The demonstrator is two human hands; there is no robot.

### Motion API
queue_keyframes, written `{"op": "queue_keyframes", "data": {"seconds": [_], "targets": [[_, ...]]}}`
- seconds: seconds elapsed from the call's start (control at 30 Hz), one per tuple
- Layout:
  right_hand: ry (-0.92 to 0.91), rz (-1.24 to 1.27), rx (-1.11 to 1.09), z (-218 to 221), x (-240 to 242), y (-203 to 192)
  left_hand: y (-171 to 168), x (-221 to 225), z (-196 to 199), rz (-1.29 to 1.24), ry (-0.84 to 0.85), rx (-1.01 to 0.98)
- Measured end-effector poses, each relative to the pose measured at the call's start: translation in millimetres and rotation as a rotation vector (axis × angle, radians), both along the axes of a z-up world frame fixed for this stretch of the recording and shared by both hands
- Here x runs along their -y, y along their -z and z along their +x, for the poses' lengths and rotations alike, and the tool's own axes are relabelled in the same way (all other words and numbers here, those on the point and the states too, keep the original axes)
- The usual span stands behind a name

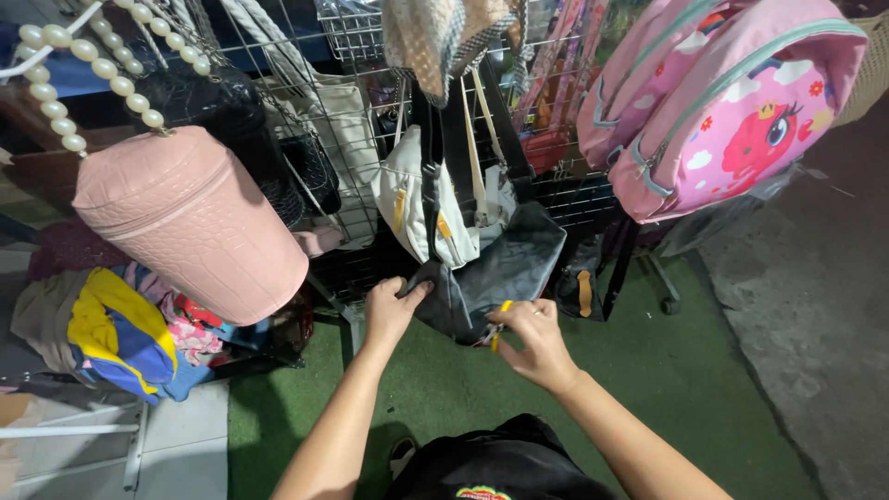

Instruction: The person attempts to fix a broken zipper on a gray patterned shoulder bag. They first try to reattach the zipper pull by hand, then retrieve a pair of yellow scissors from a nearby shelf. Using the scissors, they manipulate the zipper slider and teeth to try to restore function.

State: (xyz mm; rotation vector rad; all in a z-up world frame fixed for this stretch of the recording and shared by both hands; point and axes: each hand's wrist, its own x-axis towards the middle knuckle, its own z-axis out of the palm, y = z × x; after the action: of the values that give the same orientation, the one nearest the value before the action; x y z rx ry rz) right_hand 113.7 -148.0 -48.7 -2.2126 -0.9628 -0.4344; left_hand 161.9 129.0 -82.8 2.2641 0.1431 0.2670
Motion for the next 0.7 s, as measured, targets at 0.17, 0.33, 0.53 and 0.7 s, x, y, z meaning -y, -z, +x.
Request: {"op": "queue_keyframes", "data": {"seconds": [0.17,0.33,0.53,0.7], "targets": [[0.183,0.265,-0.027,-2,14,-44,-46,-12,-40,-0.375,0.153,-0.243],[-0.167,0.649,-0.731,20,26,-98,-82,-14,-76,-0.882,0.553,-0.351],[-0.106,0.849,-0.482,-11,13,-131,-170,47,-126,-1.426,0.352,-0.382],[0.11,1.13,-0.259,-48,26,-130,-165,54,-150,-1.529,0.29,-0.377]]}}
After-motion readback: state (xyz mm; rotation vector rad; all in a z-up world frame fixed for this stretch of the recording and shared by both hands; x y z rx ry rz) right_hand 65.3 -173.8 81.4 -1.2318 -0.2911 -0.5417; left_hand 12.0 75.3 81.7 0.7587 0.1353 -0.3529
